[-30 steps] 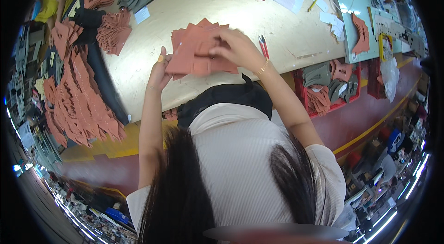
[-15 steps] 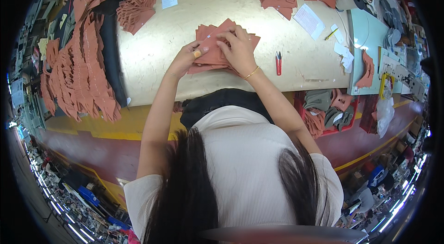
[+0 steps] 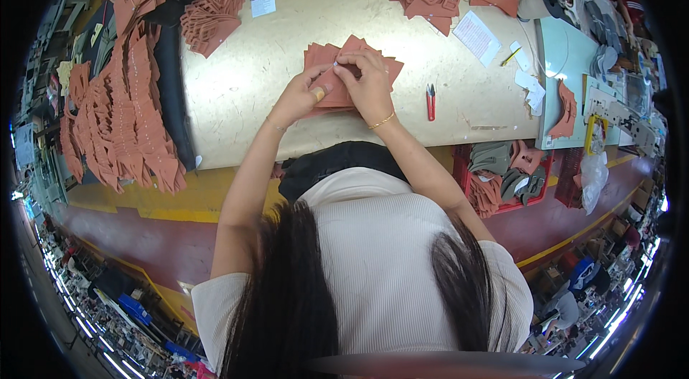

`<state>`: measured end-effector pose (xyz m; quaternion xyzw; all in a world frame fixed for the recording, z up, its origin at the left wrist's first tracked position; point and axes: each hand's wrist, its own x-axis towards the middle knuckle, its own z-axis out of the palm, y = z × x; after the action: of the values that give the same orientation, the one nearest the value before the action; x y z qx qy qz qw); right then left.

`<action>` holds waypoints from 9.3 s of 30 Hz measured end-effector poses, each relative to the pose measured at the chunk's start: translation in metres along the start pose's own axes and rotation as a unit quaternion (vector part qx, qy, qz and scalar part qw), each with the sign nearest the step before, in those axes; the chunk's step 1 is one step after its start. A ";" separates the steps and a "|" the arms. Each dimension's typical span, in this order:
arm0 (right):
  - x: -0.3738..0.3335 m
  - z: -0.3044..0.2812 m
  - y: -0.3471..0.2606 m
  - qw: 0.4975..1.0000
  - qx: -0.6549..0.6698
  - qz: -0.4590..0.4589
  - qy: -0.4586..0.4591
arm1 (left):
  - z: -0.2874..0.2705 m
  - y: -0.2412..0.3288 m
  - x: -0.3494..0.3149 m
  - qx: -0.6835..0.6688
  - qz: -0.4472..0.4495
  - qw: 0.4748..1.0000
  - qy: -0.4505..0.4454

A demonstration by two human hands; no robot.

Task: The person walks to a workbench in a factory and sorts reddish-brown fabric pieces with buckles. They pick up stacks, separate individual pieces, and arrange them into neat piles on the table.

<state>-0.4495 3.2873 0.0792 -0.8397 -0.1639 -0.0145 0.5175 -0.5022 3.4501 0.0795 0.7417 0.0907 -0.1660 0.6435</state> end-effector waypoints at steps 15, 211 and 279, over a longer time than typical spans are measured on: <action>0.003 -0.013 -0.005 0.998 0.018 0.034 -0.043 | 0.008 0.025 -0.013 0.171 0.051 0.983 0.048; -0.011 -0.073 0.041 0.978 0.134 0.023 -0.156 | -0.019 -0.044 -0.041 -0.356 -0.212 0.896 0.159; -0.016 -0.055 0.029 0.991 -0.052 -0.092 -0.081 | 0.013 0.036 -0.044 -0.149 -0.134 0.977 0.068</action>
<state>-0.4487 3.2235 0.0763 -0.8453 -0.2810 -0.0022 0.4545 -0.5321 3.4355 0.1269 0.6281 0.2563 -0.1843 0.7112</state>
